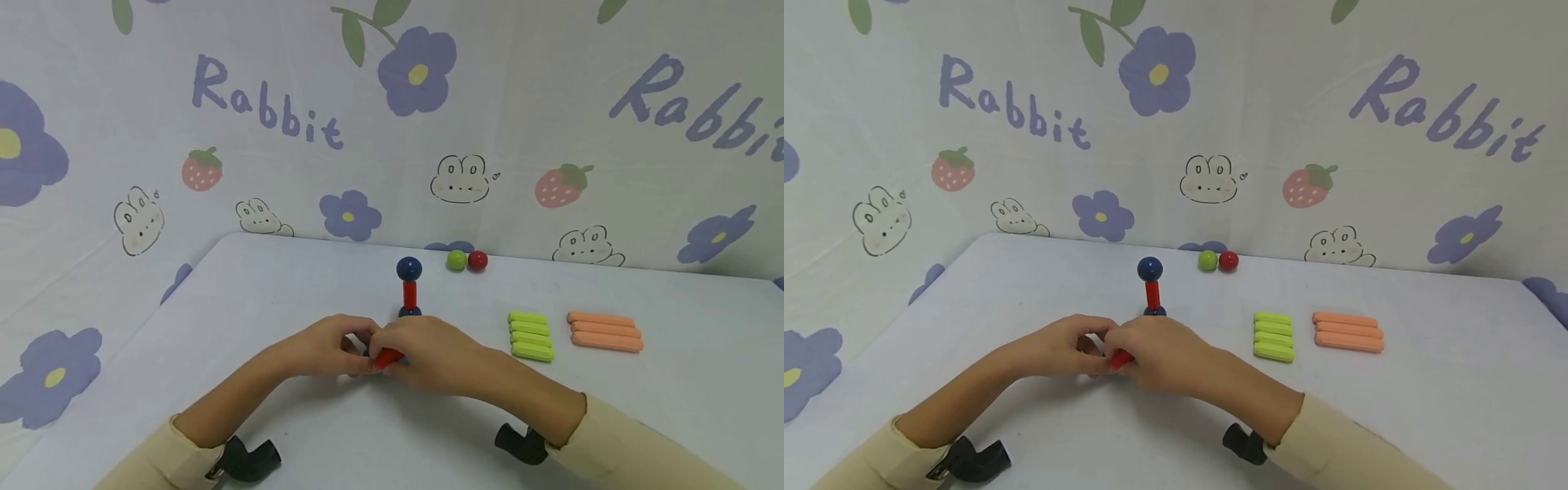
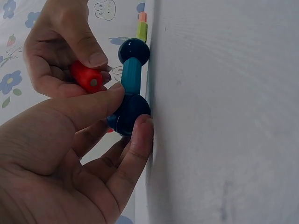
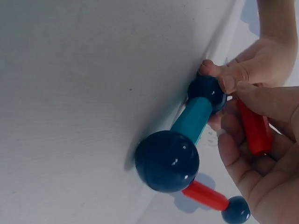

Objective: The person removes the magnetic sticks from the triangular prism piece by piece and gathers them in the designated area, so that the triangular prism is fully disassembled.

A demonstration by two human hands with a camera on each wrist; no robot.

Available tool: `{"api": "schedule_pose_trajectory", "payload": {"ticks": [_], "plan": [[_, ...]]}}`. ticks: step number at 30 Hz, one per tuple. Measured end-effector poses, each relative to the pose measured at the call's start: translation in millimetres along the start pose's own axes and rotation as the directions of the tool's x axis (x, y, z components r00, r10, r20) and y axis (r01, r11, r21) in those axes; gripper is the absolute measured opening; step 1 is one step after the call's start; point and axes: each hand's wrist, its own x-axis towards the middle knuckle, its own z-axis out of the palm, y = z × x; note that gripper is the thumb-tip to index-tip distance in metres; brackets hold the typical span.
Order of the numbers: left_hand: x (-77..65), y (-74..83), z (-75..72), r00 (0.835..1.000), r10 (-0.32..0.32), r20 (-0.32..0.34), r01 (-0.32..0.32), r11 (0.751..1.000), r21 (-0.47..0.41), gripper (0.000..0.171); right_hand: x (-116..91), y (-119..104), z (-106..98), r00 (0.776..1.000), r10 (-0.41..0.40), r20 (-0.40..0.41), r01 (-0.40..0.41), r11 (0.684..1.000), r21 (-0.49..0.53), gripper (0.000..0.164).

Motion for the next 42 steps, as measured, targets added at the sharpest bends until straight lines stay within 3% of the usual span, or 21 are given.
{"api": "schedule_pose_trajectory", "payload": {"ticks": [9,16,29,42], "plan": [[-0.8,1.7,-0.2,0.997,-0.075,-0.016,0.075,0.997,-0.008,0.028,-11,7,-7,0.993,0.059,-0.104,-0.053,0.997,0.058,0.027],[-0.8,1.7,0.5,0.999,-0.048,-0.019,0.049,0.999,0.006,0.026,-22,14,-8,0.987,0.089,-0.132,-0.075,0.991,0.11,0.029],[1.2,0.7,1.1,0.999,-0.044,-0.021,0.045,0.998,0.044,0.025,-46,22,-13,0.971,0.147,-0.19,-0.132,0.987,0.087,0.023],[1.2,2.4,1.7,0.997,-0.074,-0.03,0.075,0.996,0.049,0.025,-78,35,-18,0.932,0.184,-0.313,-0.204,0.979,-0.031,0.024]]}}
